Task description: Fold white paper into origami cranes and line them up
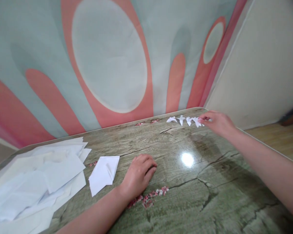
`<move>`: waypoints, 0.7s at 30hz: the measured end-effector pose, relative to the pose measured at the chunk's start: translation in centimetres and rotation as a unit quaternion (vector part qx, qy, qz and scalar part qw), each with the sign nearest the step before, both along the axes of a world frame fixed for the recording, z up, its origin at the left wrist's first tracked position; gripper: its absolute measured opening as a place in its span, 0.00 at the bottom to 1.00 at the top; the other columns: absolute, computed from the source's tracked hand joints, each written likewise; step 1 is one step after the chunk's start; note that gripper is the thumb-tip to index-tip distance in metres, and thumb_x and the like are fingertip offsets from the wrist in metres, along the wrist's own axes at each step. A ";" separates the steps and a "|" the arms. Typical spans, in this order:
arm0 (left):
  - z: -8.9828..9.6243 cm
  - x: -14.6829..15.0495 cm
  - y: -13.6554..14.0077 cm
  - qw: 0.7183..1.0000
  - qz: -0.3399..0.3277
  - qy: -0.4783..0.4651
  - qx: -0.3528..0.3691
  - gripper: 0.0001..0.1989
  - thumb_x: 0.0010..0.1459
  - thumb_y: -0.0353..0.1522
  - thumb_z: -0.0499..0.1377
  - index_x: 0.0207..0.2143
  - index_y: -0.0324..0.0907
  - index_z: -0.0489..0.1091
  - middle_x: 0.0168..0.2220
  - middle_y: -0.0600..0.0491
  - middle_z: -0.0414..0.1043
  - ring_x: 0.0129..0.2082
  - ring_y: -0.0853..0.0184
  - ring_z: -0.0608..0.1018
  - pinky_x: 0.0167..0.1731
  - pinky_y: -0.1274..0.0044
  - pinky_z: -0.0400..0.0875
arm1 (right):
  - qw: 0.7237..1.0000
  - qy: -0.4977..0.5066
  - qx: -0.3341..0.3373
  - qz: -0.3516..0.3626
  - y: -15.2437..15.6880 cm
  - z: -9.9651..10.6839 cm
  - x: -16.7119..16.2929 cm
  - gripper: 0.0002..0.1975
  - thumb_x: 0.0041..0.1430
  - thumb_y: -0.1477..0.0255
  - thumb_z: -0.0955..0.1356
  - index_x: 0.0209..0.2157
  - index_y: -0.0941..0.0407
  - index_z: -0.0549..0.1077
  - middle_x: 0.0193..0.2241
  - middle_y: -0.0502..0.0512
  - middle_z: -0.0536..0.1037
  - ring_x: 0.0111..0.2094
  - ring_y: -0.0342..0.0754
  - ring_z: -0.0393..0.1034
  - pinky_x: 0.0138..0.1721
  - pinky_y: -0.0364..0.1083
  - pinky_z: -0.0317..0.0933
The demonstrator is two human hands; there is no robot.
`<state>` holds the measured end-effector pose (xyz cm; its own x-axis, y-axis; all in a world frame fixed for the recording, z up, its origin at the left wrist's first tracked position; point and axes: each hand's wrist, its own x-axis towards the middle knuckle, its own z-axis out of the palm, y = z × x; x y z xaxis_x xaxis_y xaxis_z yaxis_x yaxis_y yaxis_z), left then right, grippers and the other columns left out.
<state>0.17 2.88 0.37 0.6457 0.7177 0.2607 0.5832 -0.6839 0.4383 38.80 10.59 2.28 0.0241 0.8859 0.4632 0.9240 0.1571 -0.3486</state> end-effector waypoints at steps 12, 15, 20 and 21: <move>-0.1 0.2 0.1 1.000 -0.003 -0.004 0.015 0.10 0.63 0.31 0.50 0.39 0.44 0.71 0.42 0.48 0.71 0.44 0.62 0.71 0.46 0.68 0.66 | 0.979 -0.009 -0.089 -0.184 0.6 -6.2 9.9 0.11 0.53 0.64 0.67 0.33 0.55 0.79 0.33 0.57 0.78 0.32 0.51 0.69 0.30 0.46 0.55; -0.1 0.2 0.1 1.000 -0.001 -0.003 0.011 0.10 0.63 0.31 0.50 0.39 0.44 0.71 0.43 0.48 0.70 0.45 0.62 0.71 0.47 0.68 0.65 | 0.978 -0.012 -0.092 -0.185 1.7 -6.3 9.9 0.11 0.54 0.64 0.67 0.34 0.55 0.79 0.34 0.58 0.79 0.33 0.51 0.69 0.30 0.46 0.54; -0.1 0.1 0.0 1.000 -0.001 -0.004 0.002 0.09 0.63 0.31 0.51 0.39 0.44 0.71 0.42 0.50 0.70 0.45 0.63 0.71 0.47 0.69 0.65 | 0.980 0.006 -0.085 -0.179 2.3 -6.5 9.6 0.12 0.55 0.64 0.66 0.35 0.55 0.78 0.36 0.58 0.79 0.34 0.51 0.70 0.32 0.46 0.56; -0.1 0.1 0.0 1.000 -0.001 -0.005 0.002 0.09 0.63 0.31 0.51 0.39 0.44 0.71 0.42 0.50 0.70 0.45 0.63 0.71 0.47 0.69 0.65 | 0.981 0.013 -0.084 -0.174 2.2 -6.6 9.6 0.12 0.55 0.64 0.66 0.36 0.55 0.78 0.36 0.59 0.79 0.34 0.51 0.70 0.32 0.46 0.56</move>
<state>0.25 2.88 0.27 0.6446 0.7150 0.2707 0.5772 -0.6873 0.4410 48.40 12.80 -4.33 0.3482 0.8861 0.3060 0.9020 -0.2278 -0.3669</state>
